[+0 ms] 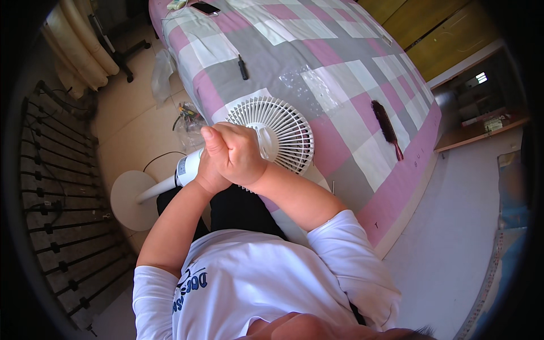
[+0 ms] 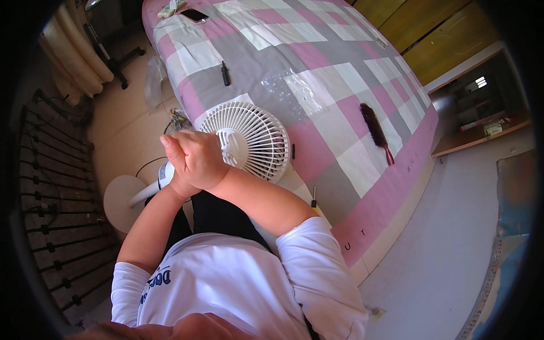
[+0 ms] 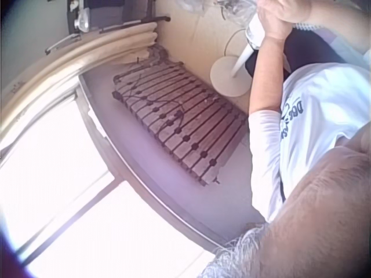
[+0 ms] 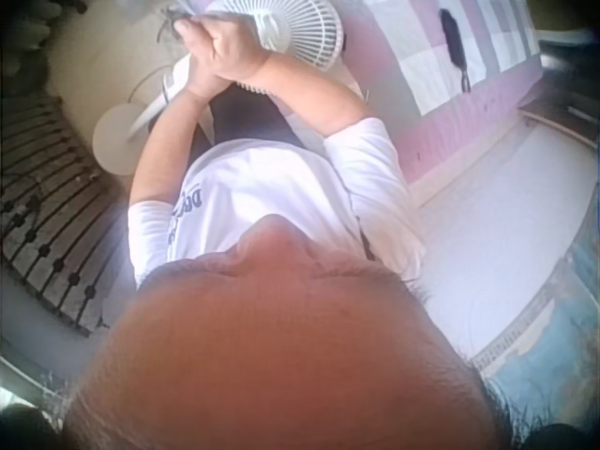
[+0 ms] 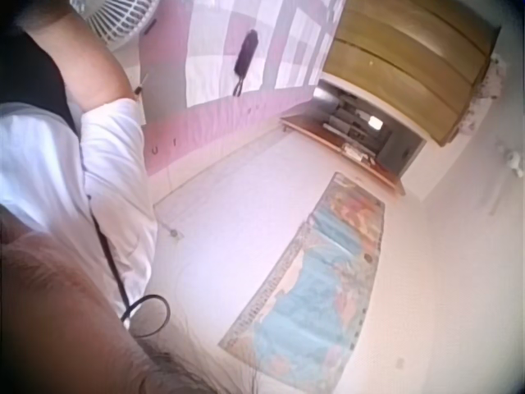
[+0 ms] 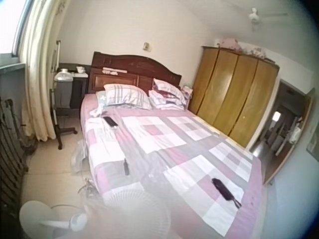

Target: The person disassembles a white pedestal fan by hand and with a screwdriver. They remove the front grille, unscrew and remove the fan blade, and then unscrew the central nut to detach the rear grille.

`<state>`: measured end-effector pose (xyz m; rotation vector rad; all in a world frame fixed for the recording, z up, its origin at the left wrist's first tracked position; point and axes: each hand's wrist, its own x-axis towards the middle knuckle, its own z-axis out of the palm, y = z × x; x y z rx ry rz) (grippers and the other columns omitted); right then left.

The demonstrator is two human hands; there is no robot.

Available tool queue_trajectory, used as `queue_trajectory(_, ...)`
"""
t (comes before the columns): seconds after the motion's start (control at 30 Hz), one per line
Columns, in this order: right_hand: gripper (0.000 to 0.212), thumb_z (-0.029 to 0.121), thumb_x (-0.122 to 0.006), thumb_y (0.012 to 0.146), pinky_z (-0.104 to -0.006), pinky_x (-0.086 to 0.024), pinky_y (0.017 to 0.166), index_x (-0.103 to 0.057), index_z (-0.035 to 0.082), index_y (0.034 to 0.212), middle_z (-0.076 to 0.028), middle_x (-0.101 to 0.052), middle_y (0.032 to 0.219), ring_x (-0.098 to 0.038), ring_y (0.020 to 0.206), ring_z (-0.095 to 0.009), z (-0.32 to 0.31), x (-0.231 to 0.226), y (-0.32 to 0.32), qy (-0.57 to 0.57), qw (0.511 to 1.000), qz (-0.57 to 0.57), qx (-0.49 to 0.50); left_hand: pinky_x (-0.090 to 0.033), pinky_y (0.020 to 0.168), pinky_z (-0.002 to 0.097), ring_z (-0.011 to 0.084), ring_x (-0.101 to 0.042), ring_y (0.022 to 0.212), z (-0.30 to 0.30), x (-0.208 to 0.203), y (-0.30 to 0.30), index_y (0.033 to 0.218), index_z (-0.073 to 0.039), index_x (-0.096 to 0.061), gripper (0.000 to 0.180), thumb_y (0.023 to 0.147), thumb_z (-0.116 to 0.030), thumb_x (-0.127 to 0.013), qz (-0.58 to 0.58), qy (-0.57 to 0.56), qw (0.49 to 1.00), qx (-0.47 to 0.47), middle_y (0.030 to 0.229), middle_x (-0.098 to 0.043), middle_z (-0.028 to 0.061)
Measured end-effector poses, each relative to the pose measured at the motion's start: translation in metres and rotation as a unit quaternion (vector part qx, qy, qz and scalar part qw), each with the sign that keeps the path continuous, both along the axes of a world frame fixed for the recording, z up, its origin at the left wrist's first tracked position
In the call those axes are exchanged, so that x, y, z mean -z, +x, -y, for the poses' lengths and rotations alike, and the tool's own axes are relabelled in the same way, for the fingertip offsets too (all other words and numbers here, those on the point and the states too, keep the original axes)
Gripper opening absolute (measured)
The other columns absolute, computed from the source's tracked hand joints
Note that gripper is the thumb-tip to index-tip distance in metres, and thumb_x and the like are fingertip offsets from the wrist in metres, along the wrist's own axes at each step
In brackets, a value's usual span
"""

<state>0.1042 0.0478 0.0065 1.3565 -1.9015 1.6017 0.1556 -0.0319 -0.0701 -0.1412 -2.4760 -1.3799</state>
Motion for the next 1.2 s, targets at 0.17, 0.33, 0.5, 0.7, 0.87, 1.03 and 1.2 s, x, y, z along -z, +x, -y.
queue_trajectory(0.17,0.039,0.024,-0.055,0.097,-0.0402,-0.043,0.043,-0.053,0.007,0.062,-0.01,-0.056,0.057,-0.056,0.048,-0.031,0.001,0.001,0.001,0.001,1.0,-0.015,0.015,-0.048,0.087,0.0393,0.0264,-0.06,0.105,0.0,0.001,0.0,0.11,-0.005,-0.06,0.034,0.08,-0.016,-0.074,-0.001,0.001,1.0,0.002,0.113,-0.062,0.011)
queue_trajectory(0.33,0.039,0.023,-0.055,0.097,-0.0403,-0.043,0.043,-0.053,0.007,0.062,-0.01,-0.056,0.057,-0.056,0.048,-0.03,0.001,0.001,0.002,-0.001,1.0,-0.017,0.015,-0.048,0.087,0.0391,0.0258,-0.059,0.105,0.001,0.002,0.0,0.11,-0.005,-0.06,0.034,0.081,-0.016,-0.073,-0.004,0.004,1.0,0.002,0.114,-0.062,0.0108)
queue_trajectory(0.5,0.038,0.023,-0.055,0.097,-0.0398,-0.043,0.043,-0.054,0.007,0.062,-0.009,-0.056,0.057,-0.056,0.049,-0.03,0.001,0.002,0.002,-0.011,0.999,-0.023,0.023,-0.048,0.088,0.0388,0.0252,-0.059,0.106,0.002,0.004,0.001,0.111,-0.005,-0.059,0.034,0.082,-0.016,-0.073,-0.005,0.005,1.0,0.002,0.115,-0.061,0.0106)
queue_trajectory(0.7,0.037,0.024,-0.058,0.095,-0.0403,-0.043,0.047,-0.056,0.004,0.064,-0.011,-0.057,0.059,-0.056,0.051,-0.032,0.005,0.006,0.007,-0.007,0.999,-0.005,0.031,-0.048,0.088,0.0385,0.0244,-0.059,0.107,0.001,0.007,-0.004,0.112,-0.005,-0.059,0.034,0.083,-0.016,-0.072,-0.018,0.047,0.999,0.005,0.116,-0.061,0.0104)
queue_trajectory(0.87,0.041,0.028,-0.059,0.094,-0.0393,-0.043,0.047,-0.057,0.005,0.061,-0.01,-0.058,0.058,-0.057,0.051,-0.03,0.01,0.007,0.012,0.049,0.998,-0.027,0.01,-0.047,0.089,0.0382,0.0238,-0.058,0.107,-0.001,0.031,-0.004,0.113,-0.005,-0.058,0.034,0.084,-0.016,-0.071,-0.061,0.226,0.972,-0.021,0.117,-0.06,0.0102)
queue_trajectory(1.03,0.044,0.028,-0.054,0.096,-0.0408,-0.041,0.046,-0.056,0.004,0.059,-0.014,-0.055,0.053,-0.054,0.047,-0.034,0.007,-0.008,0.004,0.083,0.995,0.049,-0.003,-0.046,0.091,0.0366,0.021,-0.055,0.11,0.001,0.039,-0.006,0.118,-0.005,-0.055,0.036,0.087,-0.015,-0.069,-0.033,0.213,0.976,0.023,0.122,-0.057,0.0092)
queue_trajectory(1.2,0.046,0.029,-0.053,0.098,-0.04,-0.04,0.045,-0.055,0.003,0.06,-0.015,-0.053,0.053,-0.052,0.047,-0.033,0.01,-0.008,-0.001,0.027,0.996,0.08,0.008,-0.045,0.093,0.0353,0.0188,-0.053,0.11,-0.003,0.012,0.003,0.124,-0.005,-0.052,0.041,0.088,-0.015,-0.069,-0.014,0.15,0.988,0.034,0.12,-0.055,0.0079)
